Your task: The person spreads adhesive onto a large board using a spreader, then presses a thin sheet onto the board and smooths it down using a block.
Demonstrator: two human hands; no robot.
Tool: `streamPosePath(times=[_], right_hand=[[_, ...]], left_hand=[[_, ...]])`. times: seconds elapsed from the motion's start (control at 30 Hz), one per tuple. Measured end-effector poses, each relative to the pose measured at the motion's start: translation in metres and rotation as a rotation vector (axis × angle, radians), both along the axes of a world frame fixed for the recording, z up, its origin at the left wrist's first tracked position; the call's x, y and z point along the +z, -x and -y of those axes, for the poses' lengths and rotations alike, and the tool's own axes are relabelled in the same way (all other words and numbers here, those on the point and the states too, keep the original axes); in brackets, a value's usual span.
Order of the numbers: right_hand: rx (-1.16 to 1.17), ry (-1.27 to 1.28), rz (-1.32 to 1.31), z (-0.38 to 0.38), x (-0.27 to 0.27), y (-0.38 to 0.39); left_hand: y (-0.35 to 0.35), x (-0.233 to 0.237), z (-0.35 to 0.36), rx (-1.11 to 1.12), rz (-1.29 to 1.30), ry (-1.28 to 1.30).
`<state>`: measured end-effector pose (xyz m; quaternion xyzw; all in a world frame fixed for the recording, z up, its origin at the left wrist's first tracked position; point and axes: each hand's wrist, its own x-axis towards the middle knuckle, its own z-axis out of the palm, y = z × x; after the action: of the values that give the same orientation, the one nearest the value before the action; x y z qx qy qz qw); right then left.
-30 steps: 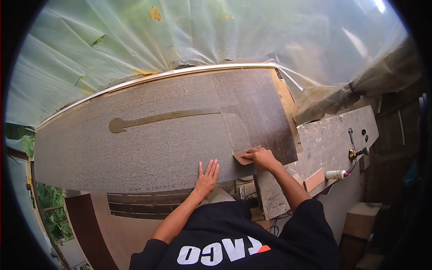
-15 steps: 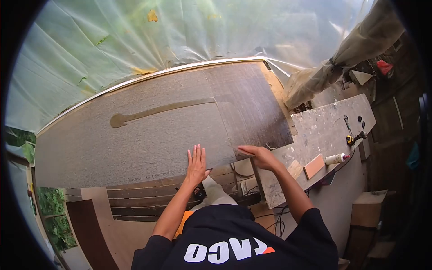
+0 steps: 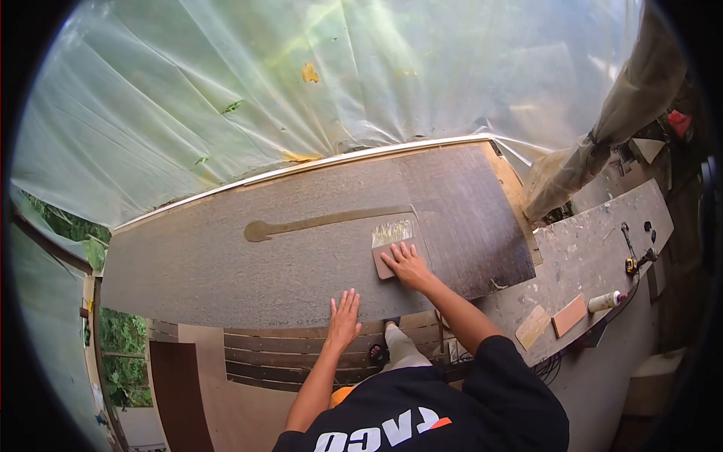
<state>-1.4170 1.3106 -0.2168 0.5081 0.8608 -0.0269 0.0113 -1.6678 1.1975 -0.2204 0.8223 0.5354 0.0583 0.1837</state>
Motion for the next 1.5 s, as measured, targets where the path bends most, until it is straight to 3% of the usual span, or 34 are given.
streamPosePath(times=[0.07,0.13,0.23,0.3,0.33,0.37,0.47,0.5,0.8,0.87,0.93,1.07,1.13,1.17,1.23,1.27,1.37,1.5], right_hand=[[0.091,0.058,0.008,0.048,0.018,-0.011],[0.144,0.296,-0.024,0.08,0.055,-0.023],[0.094,0.294,-0.18,0.091,0.092,-0.062],[0.072,0.112,-0.172,0.058,0.104,-0.101],[-0.054,0.13,-0.173,0.043,0.122,-0.117],[-0.102,0.148,-0.19,0.02,0.111,-0.143],[-0.2,0.158,0.077,-0.002,0.083,-0.193],[-0.32,0.502,-0.02,-0.001,0.107,-0.189],[-0.318,0.269,-0.073,0.161,0.083,-0.223],[-0.35,0.52,-0.015,0.191,0.075,-0.226],[-0.356,0.618,0.047,0.234,0.047,-0.233],[-0.555,0.544,-0.285,0.26,0.052,-0.223],[-0.715,0.605,-0.75,0.245,0.075,-0.215],[-0.793,0.746,-0.937,0.244,0.056,-0.236],[-0.916,0.642,-1.297,0.22,0.105,-0.204],[-0.873,0.632,-1.44,0.209,0.109,-0.201],[-0.761,0.608,-1.622,0.163,0.143,-0.174],[-0.521,0.537,-1.441,0.074,0.164,-0.146]], left_hand=[[-0.003,0.006,-0.001,0.016,0.023,-0.02],[-0.006,0.003,0.004,0.019,0.019,-0.047],[-0.017,0.001,0.007,0.053,-0.046,-0.08],[-0.034,0.006,0.005,0.041,-0.056,-0.066],[-0.04,0.009,0.003,0.051,-0.081,-0.068],[-0.044,0.005,0.0,-0.032,-0.041,-0.111],[-0.064,0.008,-0.012,-0.155,-0.091,-0.09],[-0.067,0.012,-0.014,-0.136,-0.092,-0.082],[-0.068,0.004,-0.012,-0.099,-0.034,-0.142],[-0.067,0.001,-0.013,-0.099,-0.028,-0.17],[-0.065,-0.001,-0.01,-0.107,-0.028,-0.149],[-0.066,0.005,-0.012,-0.105,-0.026,-0.113],[-0.065,0.006,-0.014,-0.112,-0.002,-0.119],[-0.065,0.005,-0.013,-0.124,-0.004,-0.119],[-0.064,0.006,-0.014,-0.114,0.017,-0.117],[-0.064,0.006,-0.015,-0.111,0.014,-0.122],[-0.063,0.004,-0.014,-0.118,0.016,-0.106],[-0.056,0.005,-0.015,-0.147,0.062,-0.066]])
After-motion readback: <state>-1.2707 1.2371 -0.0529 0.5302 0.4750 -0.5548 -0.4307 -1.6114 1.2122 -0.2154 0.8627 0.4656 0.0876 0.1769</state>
